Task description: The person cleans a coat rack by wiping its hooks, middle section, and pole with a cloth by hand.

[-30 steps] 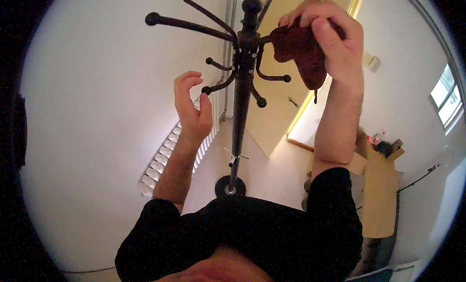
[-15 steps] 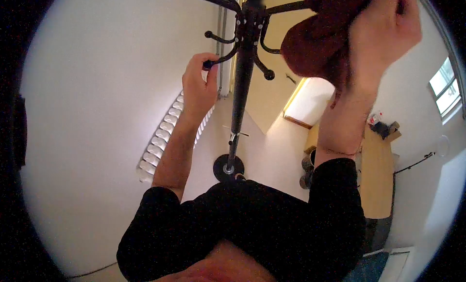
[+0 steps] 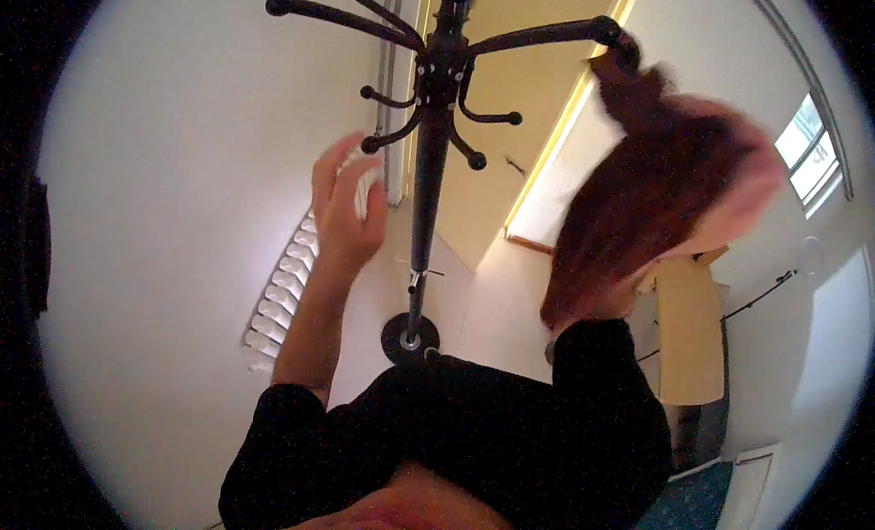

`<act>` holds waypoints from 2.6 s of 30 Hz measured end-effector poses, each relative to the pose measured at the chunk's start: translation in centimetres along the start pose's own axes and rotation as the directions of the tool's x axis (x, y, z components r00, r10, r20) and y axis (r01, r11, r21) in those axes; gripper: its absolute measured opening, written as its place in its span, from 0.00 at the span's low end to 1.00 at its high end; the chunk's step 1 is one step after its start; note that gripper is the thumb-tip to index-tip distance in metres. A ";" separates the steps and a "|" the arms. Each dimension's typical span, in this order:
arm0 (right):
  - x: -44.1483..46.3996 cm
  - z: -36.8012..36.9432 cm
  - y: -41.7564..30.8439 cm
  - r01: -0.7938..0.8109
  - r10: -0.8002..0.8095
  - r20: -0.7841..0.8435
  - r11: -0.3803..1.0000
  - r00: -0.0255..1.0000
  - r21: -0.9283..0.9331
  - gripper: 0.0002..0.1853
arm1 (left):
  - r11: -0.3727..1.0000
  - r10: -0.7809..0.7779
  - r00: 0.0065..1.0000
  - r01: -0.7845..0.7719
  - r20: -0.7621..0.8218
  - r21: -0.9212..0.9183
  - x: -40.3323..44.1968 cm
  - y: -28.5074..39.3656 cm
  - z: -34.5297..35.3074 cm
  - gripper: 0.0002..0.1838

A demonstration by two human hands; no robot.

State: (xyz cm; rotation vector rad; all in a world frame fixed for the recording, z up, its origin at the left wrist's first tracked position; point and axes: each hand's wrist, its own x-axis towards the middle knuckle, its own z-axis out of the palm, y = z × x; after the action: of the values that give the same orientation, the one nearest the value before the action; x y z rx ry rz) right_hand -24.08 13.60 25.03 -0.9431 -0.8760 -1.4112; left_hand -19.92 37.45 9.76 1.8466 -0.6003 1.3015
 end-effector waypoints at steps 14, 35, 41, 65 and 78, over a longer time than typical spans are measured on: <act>-11.2 1.7 4.4 0.000 0.071 0.573 0.992 0.816 -0.124 0.07 | 0.457 -0.269 0.824 0.565 0.498 -0.687 -1.7 0.8 -2.9 0.23; -15.0 6.8 6.9 0.309 0.495 0.622 0.574 0.606 -0.758 0.22 | 0.772 -0.092 0.820 0.417 0.565 -0.479 5.8 -13.4 2.8 0.26; -18.3 7.9 8.0 0.179 0.553 0.475 0.504 0.685 -0.845 0.29 | 0.687 0.117 0.847 0.308 0.518 -0.658 3.4 -13.9 3.2 0.39; -21.7 4.8 11.3 0.157 0.324 0.454 0.645 0.830 -0.748 0.34 | 0.719 0.491 0.863 -0.326 0.116 -0.614 5.5 -14.8 6.2 0.32; -20.3 9.4 7.2 0.151 0.249 0.442 0.706 0.862 -0.692 0.31 | 0.749 0.499 0.857 -0.355 0.125 -0.559 5.6 -14.2 0.9 0.26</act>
State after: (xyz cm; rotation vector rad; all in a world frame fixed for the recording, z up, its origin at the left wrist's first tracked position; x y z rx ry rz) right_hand -16.26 29.87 10.00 -2.0041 -0.6472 -1.4941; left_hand -6.75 45.30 10.14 1.4679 -1.4539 1.0163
